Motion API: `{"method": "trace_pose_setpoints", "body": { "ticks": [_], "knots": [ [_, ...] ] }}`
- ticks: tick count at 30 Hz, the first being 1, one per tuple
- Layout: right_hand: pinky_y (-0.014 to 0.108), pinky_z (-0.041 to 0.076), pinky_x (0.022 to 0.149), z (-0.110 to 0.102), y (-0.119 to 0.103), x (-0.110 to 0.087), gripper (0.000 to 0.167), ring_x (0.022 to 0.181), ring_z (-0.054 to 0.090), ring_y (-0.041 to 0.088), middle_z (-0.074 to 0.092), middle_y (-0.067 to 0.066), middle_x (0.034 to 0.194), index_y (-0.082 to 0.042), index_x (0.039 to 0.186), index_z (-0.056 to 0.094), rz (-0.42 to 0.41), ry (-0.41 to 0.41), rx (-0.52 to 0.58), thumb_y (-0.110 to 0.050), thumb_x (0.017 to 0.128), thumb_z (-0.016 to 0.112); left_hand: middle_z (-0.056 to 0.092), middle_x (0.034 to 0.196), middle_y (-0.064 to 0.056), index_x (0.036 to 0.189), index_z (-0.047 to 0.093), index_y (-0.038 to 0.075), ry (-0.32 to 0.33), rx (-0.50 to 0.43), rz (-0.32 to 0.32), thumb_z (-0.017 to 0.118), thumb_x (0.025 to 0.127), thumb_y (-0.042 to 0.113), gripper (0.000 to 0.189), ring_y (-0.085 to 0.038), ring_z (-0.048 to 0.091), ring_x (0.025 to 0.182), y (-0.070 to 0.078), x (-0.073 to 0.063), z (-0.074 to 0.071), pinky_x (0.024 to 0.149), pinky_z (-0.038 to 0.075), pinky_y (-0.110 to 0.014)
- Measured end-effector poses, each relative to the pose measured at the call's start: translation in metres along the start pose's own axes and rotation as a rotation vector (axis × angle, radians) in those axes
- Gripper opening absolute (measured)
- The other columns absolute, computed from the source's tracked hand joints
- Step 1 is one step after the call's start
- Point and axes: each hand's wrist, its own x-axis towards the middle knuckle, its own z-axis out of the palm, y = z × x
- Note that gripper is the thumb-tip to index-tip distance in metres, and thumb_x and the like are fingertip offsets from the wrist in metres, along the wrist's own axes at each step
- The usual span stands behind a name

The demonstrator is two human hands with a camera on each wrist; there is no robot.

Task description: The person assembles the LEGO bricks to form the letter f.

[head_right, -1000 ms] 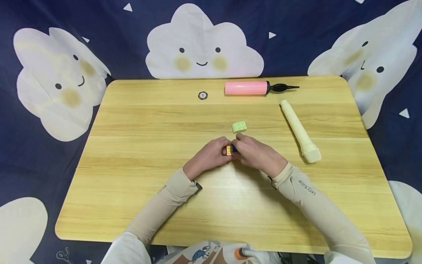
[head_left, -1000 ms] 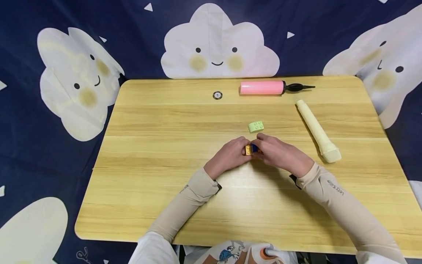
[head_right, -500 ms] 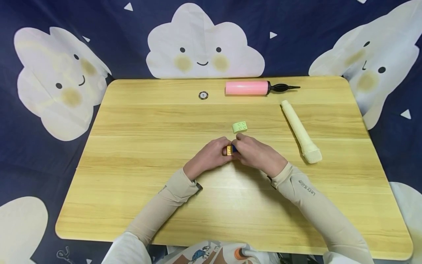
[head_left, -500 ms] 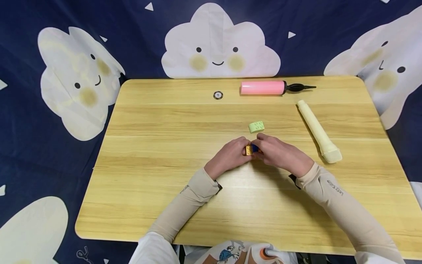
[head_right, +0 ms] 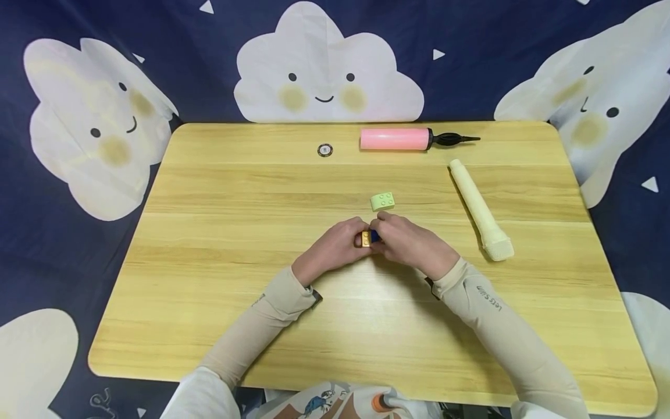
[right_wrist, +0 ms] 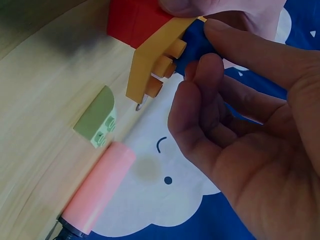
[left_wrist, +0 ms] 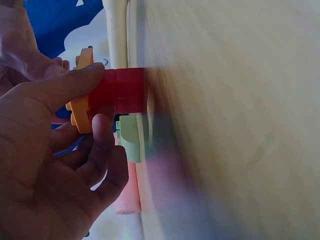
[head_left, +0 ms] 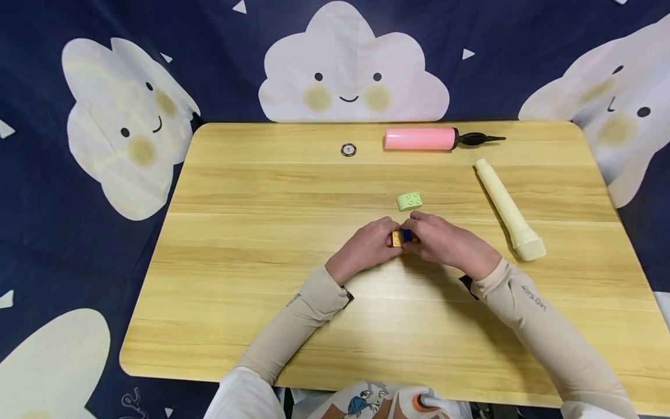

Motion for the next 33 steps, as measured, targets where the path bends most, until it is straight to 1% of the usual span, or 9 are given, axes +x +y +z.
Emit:
{"method": "trace_pose_setpoints", "body": {
  "ticks": [8, 13, 17, 18, 20, 22, 25, 29, 33],
  "knots": [
    [0.040, 0.053, 0.066, 0.001, 0.003, -0.003, 0.021, 0.074, 0.059, 0.022, 0.061, 0.014, 0.088, 0.007, 0.095, 0.067, -0.009, 0.026, 0.015, 0.002, 0.079, 0.080, 0.061, 0.098, 0.000, 0.110, 0.066, 0.007, -0.046, 0.042, 0.020, 0.074, 0.091, 0.030, 0.031, -0.010, 0.056, 0.082, 0.006, 0.001, -0.005, 0.073, 0.047, -0.020],
    [0.038, 0.054, 0.069, -0.004, 0.003, 0.000, 0.023, 0.077, 0.061, 0.023, 0.063, 0.013, 0.090, 0.008, 0.099, 0.068, -0.021, -0.012, 0.031, -0.001, 0.082, 0.080, 0.060, 0.096, 0.000, 0.107, 0.065, 0.008, -0.033, 0.077, 0.001, 0.073, 0.092, 0.032, 0.029, -0.010, 0.055, 0.080, 0.007, -0.002, -0.007, 0.071, 0.047, -0.020],
    [0.034, 0.052, 0.065, -0.017, 0.005, -0.001, 0.028, 0.070, 0.059, 0.016, 0.063, 0.007, 0.081, 0.011, 0.109, 0.067, -0.007, -0.005, 0.069, -0.003, 0.086, 0.076, 0.060, 0.096, 0.001, 0.112, 0.066, 0.009, -0.021, 0.061, -0.009, 0.072, 0.093, 0.032, 0.032, -0.010, 0.055, 0.079, 0.008, -0.005, -0.005, 0.070, 0.046, -0.021],
    [0.034, 0.052, 0.064, -0.020, 0.007, -0.002, 0.030, 0.069, 0.058, 0.015, 0.063, 0.005, 0.079, 0.012, 0.111, 0.066, 0.004, 0.004, 0.078, -0.003, 0.087, 0.075, 0.060, 0.096, 0.001, 0.114, 0.066, 0.008, -0.026, 0.055, -0.017, 0.072, 0.093, 0.032, 0.032, -0.009, 0.054, 0.078, 0.008, -0.007, -0.003, 0.069, 0.046, -0.021],
    [0.035, 0.053, 0.065, -0.032, 0.012, 0.000, 0.032, 0.068, 0.060, 0.014, 0.064, 0.005, 0.077, 0.013, 0.116, 0.063, 0.037, 0.034, 0.079, -0.001, 0.089, 0.072, 0.060, 0.096, 0.001, 0.118, 0.066, 0.008, -0.027, 0.048, -0.026, 0.073, 0.092, 0.032, 0.036, -0.009, 0.054, 0.076, 0.009, -0.006, -0.006, 0.068, 0.046, -0.020],
    [0.037, 0.055, 0.067, -0.037, 0.020, 0.003, 0.035, 0.069, 0.063, 0.017, 0.067, 0.008, 0.078, 0.014, 0.121, 0.061, 0.071, 0.033, 0.077, 0.001, 0.090, 0.069, 0.060, 0.096, 0.001, 0.120, 0.066, 0.007, -0.029, 0.040, -0.040, 0.074, 0.092, 0.031, 0.038, -0.009, 0.053, 0.075, 0.010, -0.009, -0.006, 0.066, 0.045, -0.020],
    [0.039, 0.054, 0.068, -0.032, 0.032, 0.013, 0.045, 0.068, 0.063, 0.018, 0.068, 0.012, 0.078, 0.015, 0.132, 0.053, 0.148, -0.031, 0.096, 0.000, 0.092, 0.066, 0.060, 0.096, 0.002, 0.121, 0.067, 0.006, -0.022, 0.039, -0.053, 0.074, 0.091, 0.032, 0.040, -0.008, 0.052, 0.073, 0.009, -0.015, -0.003, 0.065, 0.044, -0.019],
    [0.036, 0.050, 0.066, -0.022, 0.044, 0.024, 0.058, 0.060, 0.054, 0.016, 0.059, 0.008, 0.069, 0.013, 0.145, 0.039, 0.251, -0.129, 0.100, -0.004, 0.095, 0.062, 0.059, 0.094, 0.002, 0.121, 0.067, 0.006, 0.000, 0.049, -0.023, 0.074, 0.092, 0.031, 0.040, -0.008, 0.050, 0.071, 0.009, -0.016, -0.003, 0.064, 0.043, -0.019],
    [0.033, 0.046, 0.062, -0.013, 0.046, 0.032, 0.060, 0.055, 0.046, 0.014, 0.050, 0.003, 0.063, 0.011, 0.148, 0.035, 0.274, -0.150, 0.089, -0.007, 0.096, 0.060, 0.059, 0.093, 0.003, 0.118, 0.067, 0.005, 0.010, 0.056, 0.003, 0.074, 0.091, 0.030, 0.037, -0.007, 0.050, 0.070, 0.008, -0.015, -0.003, 0.063, 0.043, -0.018]
  ]
}}
